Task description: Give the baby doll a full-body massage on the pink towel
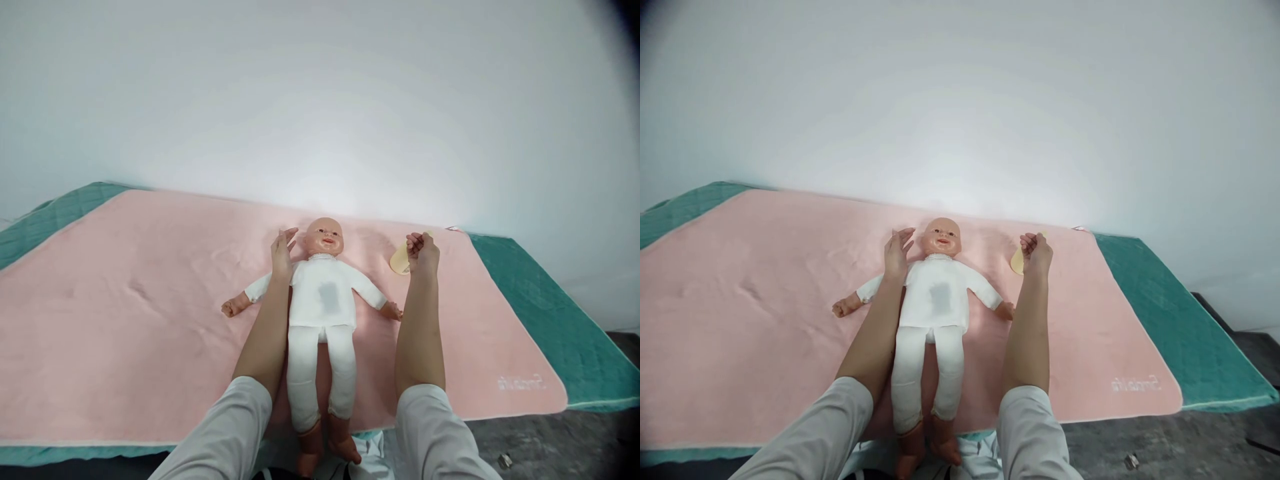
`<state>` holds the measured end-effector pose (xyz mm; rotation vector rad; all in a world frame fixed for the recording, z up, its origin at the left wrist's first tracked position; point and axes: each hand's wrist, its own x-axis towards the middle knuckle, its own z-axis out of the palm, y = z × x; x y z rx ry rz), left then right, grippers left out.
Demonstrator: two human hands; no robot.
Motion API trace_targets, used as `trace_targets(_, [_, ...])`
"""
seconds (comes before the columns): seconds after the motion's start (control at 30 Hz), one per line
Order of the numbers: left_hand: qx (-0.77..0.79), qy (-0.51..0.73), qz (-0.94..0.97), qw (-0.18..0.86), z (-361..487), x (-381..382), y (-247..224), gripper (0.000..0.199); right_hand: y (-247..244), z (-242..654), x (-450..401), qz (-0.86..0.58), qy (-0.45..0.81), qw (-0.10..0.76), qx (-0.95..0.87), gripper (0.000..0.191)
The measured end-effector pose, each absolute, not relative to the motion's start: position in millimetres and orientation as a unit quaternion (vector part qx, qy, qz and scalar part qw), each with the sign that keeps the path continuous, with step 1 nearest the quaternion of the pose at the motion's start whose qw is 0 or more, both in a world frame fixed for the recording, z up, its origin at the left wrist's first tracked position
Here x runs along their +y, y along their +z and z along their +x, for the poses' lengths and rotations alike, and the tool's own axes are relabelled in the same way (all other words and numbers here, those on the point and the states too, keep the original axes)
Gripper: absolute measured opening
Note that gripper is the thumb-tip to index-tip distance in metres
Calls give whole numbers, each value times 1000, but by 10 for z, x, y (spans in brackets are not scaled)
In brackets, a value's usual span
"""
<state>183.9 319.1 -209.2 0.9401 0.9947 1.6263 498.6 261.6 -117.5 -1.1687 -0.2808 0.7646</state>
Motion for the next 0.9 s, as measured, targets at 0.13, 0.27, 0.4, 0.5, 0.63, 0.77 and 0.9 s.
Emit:
trace_targets(0.13, [412,666,388,485,1838,3198,-2104,52,-1185,4985,2615,-535,351,757,-132,26])
trace_targets(0.27, [409,670,382,487,1840,3195,-2100,51,-1180,4986,2598,-533,351,759,-131,28])
trace_targets(0.4, [411,668,383,488,1839,3192,-2098,51,-1184,4988,2577,-532,349,760,-135,28])
trace_targets(0.5, [416,664,387,486,1839,3193,-2094,52,-1188,4988,2574,-531,350,759,-137,29])
trace_targets(0.63, [420,662,386,487,1840,3198,-2086,52,-1172,4988,2580,-532,349,762,-125,28])
trace_targets(0.77, [414,664,384,491,1842,3198,-2074,52,-1129,4987,2561,-525,364,760,-117,30])
trace_targets(0.9, [411,666,379,494,1845,3196,-2067,52,-1073,4994,2530,-524,377,756,-106,30])
